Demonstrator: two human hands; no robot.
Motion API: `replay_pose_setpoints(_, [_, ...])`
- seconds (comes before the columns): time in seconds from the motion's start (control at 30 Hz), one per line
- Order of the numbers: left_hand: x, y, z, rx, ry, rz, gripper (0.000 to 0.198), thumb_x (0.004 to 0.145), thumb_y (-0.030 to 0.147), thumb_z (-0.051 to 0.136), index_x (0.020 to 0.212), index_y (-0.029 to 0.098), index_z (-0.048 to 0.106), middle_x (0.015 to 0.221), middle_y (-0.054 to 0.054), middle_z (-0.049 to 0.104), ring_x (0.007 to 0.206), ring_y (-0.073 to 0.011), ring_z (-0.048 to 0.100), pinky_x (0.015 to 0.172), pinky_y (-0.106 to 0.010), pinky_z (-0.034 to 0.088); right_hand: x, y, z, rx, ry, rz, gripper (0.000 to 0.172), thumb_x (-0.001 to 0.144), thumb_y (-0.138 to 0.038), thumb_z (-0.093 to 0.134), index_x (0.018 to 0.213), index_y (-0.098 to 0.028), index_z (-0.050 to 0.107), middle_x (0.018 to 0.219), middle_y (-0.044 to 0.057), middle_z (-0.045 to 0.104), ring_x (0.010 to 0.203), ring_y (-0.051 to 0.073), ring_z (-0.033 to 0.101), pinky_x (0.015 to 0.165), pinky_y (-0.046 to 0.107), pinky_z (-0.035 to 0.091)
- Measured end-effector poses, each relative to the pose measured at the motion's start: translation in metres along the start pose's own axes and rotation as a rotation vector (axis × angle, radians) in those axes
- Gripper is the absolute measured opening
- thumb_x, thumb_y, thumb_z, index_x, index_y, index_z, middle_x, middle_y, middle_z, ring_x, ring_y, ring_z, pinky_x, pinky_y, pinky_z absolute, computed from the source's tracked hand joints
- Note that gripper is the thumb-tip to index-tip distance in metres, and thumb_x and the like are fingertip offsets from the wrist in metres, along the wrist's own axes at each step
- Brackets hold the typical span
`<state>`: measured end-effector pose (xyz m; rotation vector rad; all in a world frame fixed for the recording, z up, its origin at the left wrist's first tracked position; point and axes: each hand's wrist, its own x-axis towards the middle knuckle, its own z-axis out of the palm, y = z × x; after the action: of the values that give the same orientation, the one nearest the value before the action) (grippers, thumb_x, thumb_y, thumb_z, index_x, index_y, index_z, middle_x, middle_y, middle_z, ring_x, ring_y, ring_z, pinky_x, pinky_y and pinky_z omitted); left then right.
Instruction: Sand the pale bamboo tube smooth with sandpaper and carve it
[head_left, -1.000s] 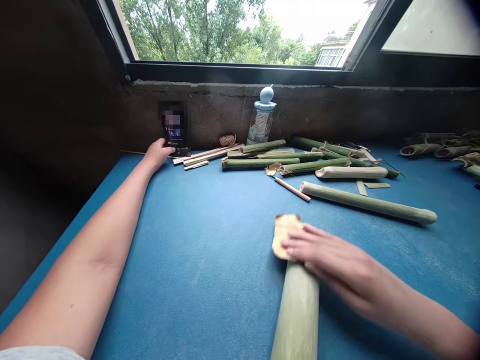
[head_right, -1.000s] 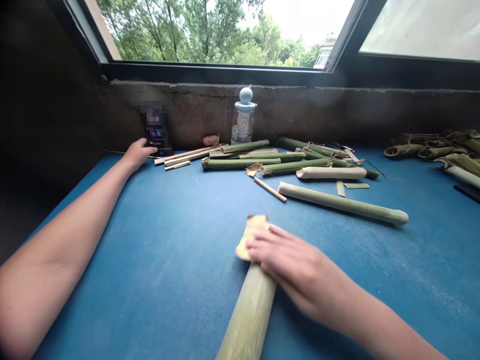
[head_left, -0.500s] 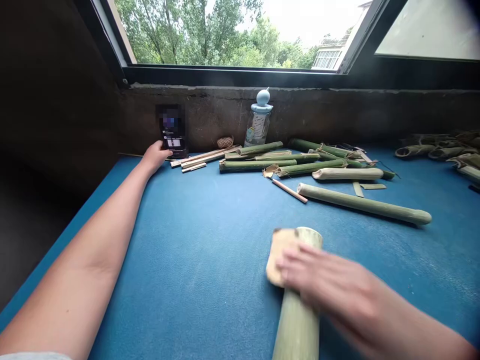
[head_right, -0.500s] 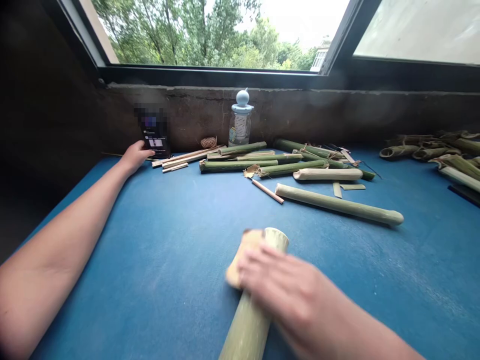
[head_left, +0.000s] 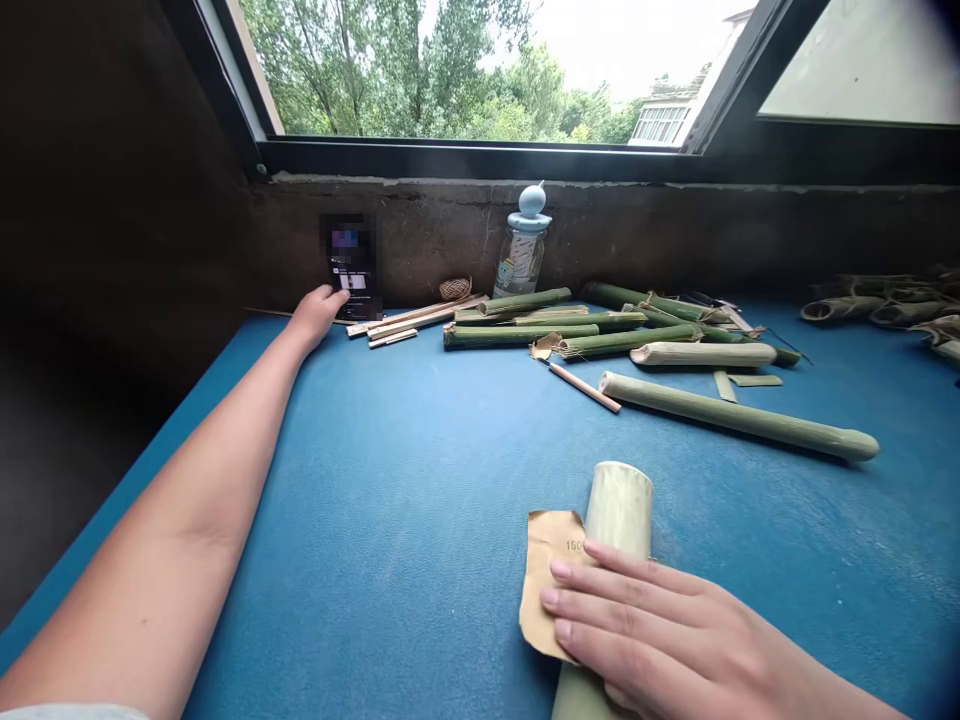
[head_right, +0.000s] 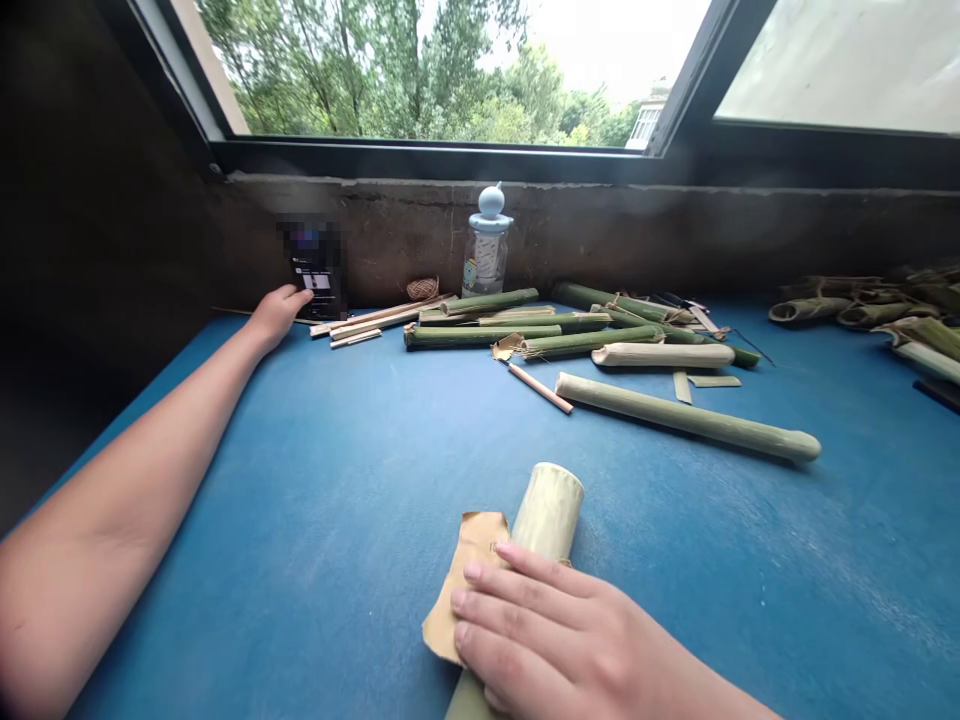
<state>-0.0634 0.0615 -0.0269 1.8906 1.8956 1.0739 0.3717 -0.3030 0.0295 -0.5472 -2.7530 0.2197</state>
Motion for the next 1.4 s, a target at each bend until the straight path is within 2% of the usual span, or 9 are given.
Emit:
replay_pose_setpoints(0.13, [0.000, -0.002, 0.000, -0.027, 0.014, 0.021, 0.049, 0.101, 0.041, 0.033, 0.106, 0.008, 0.068, 0.119, -0.011, 0.069, 0.107, -0.0222, 0.057, 0.097, -0.030, 0.039, -0.005, 0.009, 0.001, -0.041, 0.122, 0.224, 0.039, 0.098, -0.010, 0.047, 0.135, -0.013, 0.058, 0.136, 0.012, 0.066, 0.135, 0.022, 0.056, 0.124, 0.039, 0.034])
replay_pose_setpoints(0.23, [-0.003, 0.000, -0.001, -0.008, 0.012, 0.022, 0.047, 0.104, 0.035, 0.033, 0.116, 0.005, 0.067, 0.126, -0.010, 0.067, 0.108, -0.0185, 0.054, 0.098, -0.028, 0.037, -0.008, 0.015, 0.007, -0.074, 0.190, 0.344, 0.038, 0.098, -0.008, 0.047, 0.133, -0.016, 0.060, 0.138, 0.011, 0.065, 0.135, 0.022, 0.056, 0.123, 0.041, 0.036])
replay_pose_setpoints(0.43, [-0.009, 0.007, -0.006, 0.036, -0.016, 0.023, 0.039, 0.104, 0.032, 0.041, 0.108, 0.003, 0.066, 0.109, -0.007, 0.069, 0.093, -0.0133, 0.052, 0.085, -0.024, 0.037, 0.004, 0.008, -0.004, -0.020, -0.014, 0.074, 0.035, 0.100, -0.012, 0.045, 0.130, -0.010, 0.062, 0.134, 0.013, 0.068, 0.136, 0.020, 0.055, 0.122, 0.031, 0.036])
replay_pose_setpoints(0.67, [-0.014, 0.010, -0.009, 0.069, -0.039, 0.030, 0.041, 0.099, 0.042, 0.052, 0.100, 0.003, 0.065, 0.089, 0.001, 0.063, 0.081, -0.0094, 0.046, 0.071, -0.020, 0.033, 0.001, 0.010, -0.005, -0.039, -0.034, 0.045, 0.036, 0.099, -0.012, 0.045, 0.133, -0.010, 0.059, 0.134, 0.013, 0.068, 0.137, 0.019, 0.054, 0.122, 0.032, 0.037])
replay_pose_setpoints(0.83, [-0.013, 0.011, -0.006, 0.010, -0.001, 0.001, 0.044, 0.097, 0.041, 0.054, 0.110, 0.001, 0.063, 0.099, -0.004, 0.067, 0.086, -0.0121, 0.049, 0.079, -0.023, 0.037, -0.012, 0.030, 0.009, -0.039, 0.143, 0.241, 0.037, 0.100, -0.010, 0.045, 0.134, -0.017, 0.057, 0.134, 0.010, 0.068, 0.137, 0.018, 0.054, 0.124, 0.037, 0.035])
replay_pose_setpoints(0.93, [-0.010, 0.009, -0.003, -0.151, -0.011, -0.023, 0.037, 0.090, 0.021, 0.063, 0.120, 0.001, 0.059, 0.104, -0.005, 0.068, 0.088, -0.0134, 0.054, 0.086, -0.025, 0.041, -0.017, 0.041, 0.014, -0.066, 0.214, 0.349, 0.037, 0.101, -0.011, 0.046, 0.135, -0.020, 0.057, 0.136, 0.009, 0.067, 0.137, 0.019, 0.054, 0.126, 0.041, 0.033])
replay_pose_setpoints(1.07, [-0.009, 0.007, -0.004, -0.257, -0.114, -0.029, 0.045, 0.079, -0.002, 0.061, 0.124, 0.000, 0.054, 0.096, -0.001, 0.066, 0.088, -0.0124, 0.057, 0.087, -0.025, 0.045, -0.018, 0.043, 0.016, -0.046, 0.223, 0.365, 0.038, 0.102, -0.012, 0.045, 0.137, -0.022, 0.055, 0.137, 0.007, 0.066, 0.138, 0.020, 0.053, 0.126, 0.044, 0.033])
replay_pose_setpoints(1.23, [-0.014, 0.009, -0.011, -0.265, -0.148, -0.015, 0.048, 0.076, 0.004, 0.064, 0.123, 0.003, 0.055, 0.092, 0.001, 0.064, 0.091, -0.0143, 0.058, 0.095, -0.032, 0.046, -0.019, 0.042, 0.016, -0.014, 0.232, 0.374, 0.039, 0.102, -0.013, 0.045, 0.137, -0.024, 0.056, 0.134, 0.005, 0.068, 0.137, 0.020, 0.054, 0.126, 0.044, 0.032])
replay_pose_setpoints(1.4, [-0.010, 0.006, -0.009, -0.324, -0.098, -0.027, 0.047, 0.060, 0.015, 0.069, 0.105, 0.012, 0.060, 0.091, -0.003, 0.068, 0.095, -0.0241, 0.064, 0.095, -0.037, 0.050, -0.024, 0.061, 0.016, -0.015, 0.267, 0.428, 0.037, 0.102, -0.015, 0.045, 0.136, -0.026, 0.058, 0.132, 0.004, 0.069, 0.133, 0.022, 0.058, 0.126, 0.050, 0.030])
